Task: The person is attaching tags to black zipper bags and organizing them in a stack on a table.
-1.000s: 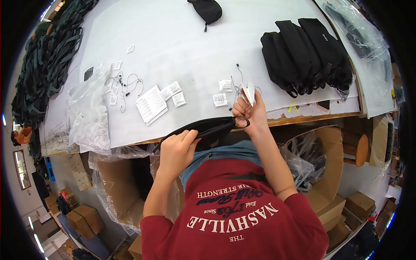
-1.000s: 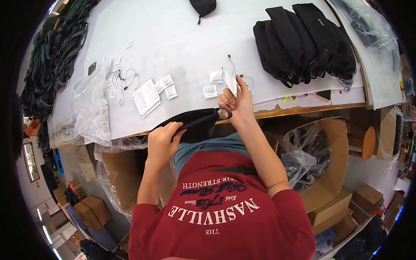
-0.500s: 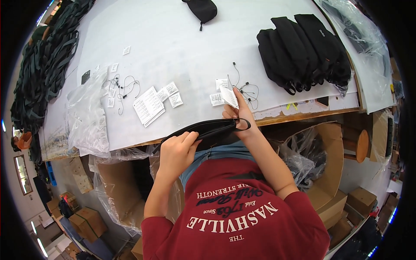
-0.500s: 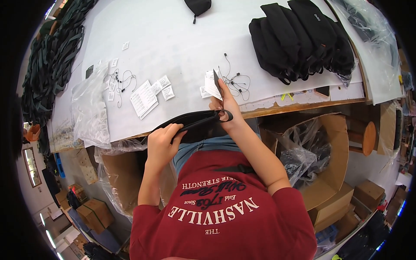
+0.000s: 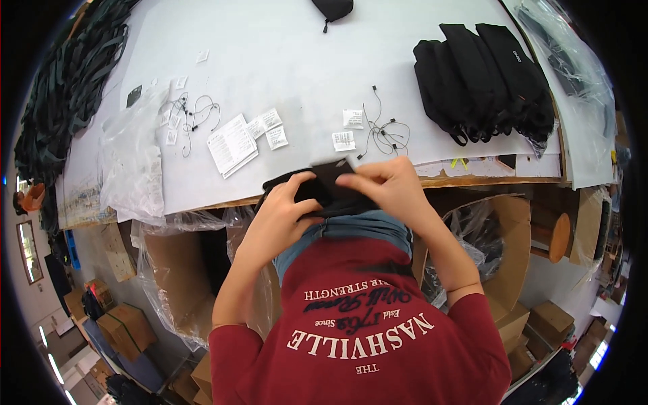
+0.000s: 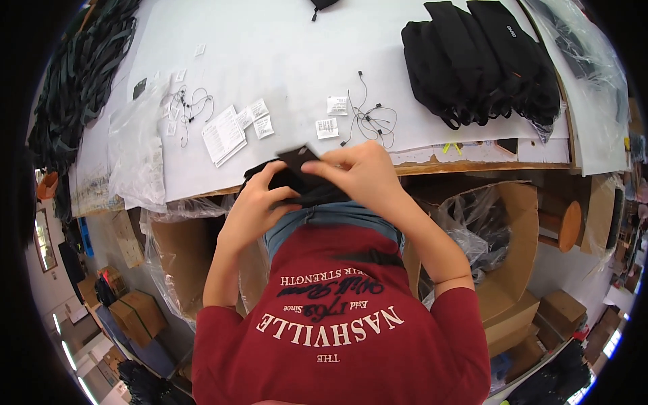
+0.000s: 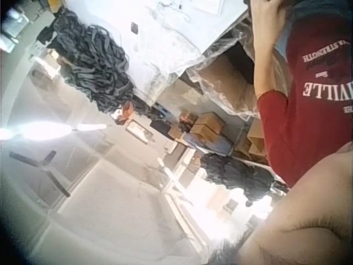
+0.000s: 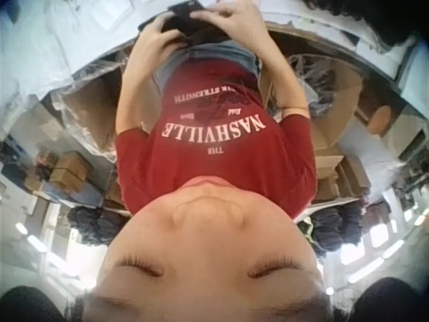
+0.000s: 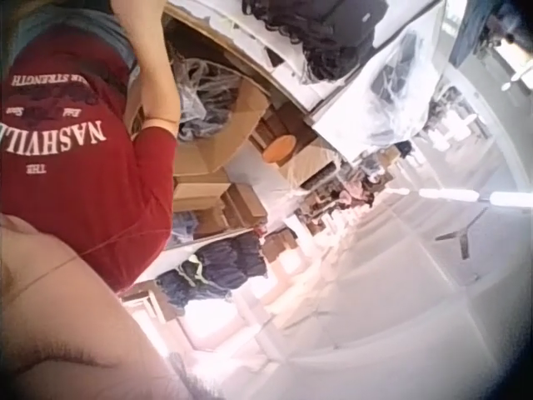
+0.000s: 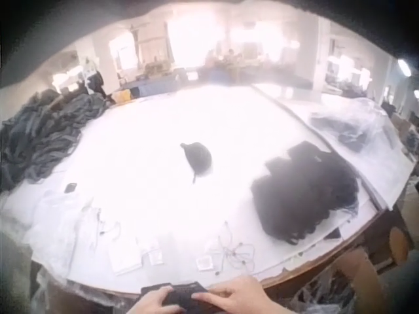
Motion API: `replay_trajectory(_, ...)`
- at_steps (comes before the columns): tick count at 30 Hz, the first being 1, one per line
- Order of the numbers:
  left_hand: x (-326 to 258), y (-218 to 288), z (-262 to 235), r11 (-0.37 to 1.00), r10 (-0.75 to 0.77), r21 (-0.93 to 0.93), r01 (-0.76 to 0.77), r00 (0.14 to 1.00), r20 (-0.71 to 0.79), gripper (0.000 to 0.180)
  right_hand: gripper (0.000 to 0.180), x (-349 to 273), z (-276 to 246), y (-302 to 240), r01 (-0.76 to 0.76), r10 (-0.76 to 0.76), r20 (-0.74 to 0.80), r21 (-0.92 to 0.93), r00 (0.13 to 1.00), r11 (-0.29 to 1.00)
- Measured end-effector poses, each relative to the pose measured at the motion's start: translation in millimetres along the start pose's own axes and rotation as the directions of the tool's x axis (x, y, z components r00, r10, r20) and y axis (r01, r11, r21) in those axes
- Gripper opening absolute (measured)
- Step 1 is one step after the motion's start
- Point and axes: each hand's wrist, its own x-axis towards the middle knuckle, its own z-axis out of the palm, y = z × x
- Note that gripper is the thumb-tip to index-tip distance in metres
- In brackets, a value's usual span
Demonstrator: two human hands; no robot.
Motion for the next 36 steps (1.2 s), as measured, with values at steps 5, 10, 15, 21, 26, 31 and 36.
replay_trajectory(5,9.4,-1.8,9.4,0.978,0.199,-0.070,-0.197,0.980,0.019,0.018,0.024,-8.7,17.6,17.2,0.182,-0.151,0.101,-0.521,0.983,0.834)
replay_trajectory(10,8.2,-13.8,15.0,0.975,0.216,-0.078,-0.207,0.968,0.129,0.014,0.041,-17.1,18.6,24.6,0.243,-0.077,0.335,-0.488,0.939,0.839)
replay_trajectory(15,26.9,-35.3,7.3,0.841,-0.069,-0.482,0.244,0.934,0.350,0.020,0.036,-20.4,7.7,28.0,0.214,-0.088,0.393,-0.288,0.915,0.933)
replay_trajectory(21,60.2,-120.4,15.0,0.960,0.059,0.276,0.054,0.920,-0.386,0.026,0.030,-20.3,11.4,37.6,0.140,-0.020,0.396,-0.276,0.918,0.951)
replay_trajectory(26,64.3,-112.7,7.4,0.989,-0.111,0.040,0.144,0.888,-0.446,0.013,0.023,-25.6,4.6,31.7,0.374,-0.280,0.301,-0.325,0.912,0.868)
replay_trajectory(31,41.5,-28.3,-9.7,0.865,-0.143,-0.502,0.006,0.961,-0.236,0.013,0.017,-20.5,-7.7,11.7,0.527,-0.439,0.291,-0.474,0.850,0.706)
replay_trajectory(36,32.1,-18.4,-14.4,0.997,-0.022,-0.074,-0.015,0.880,-0.474,0.029,0.016,-11.0,-15.6,-4.3,0.539,-0.520,0.209,-0.552,0.828,0.636)
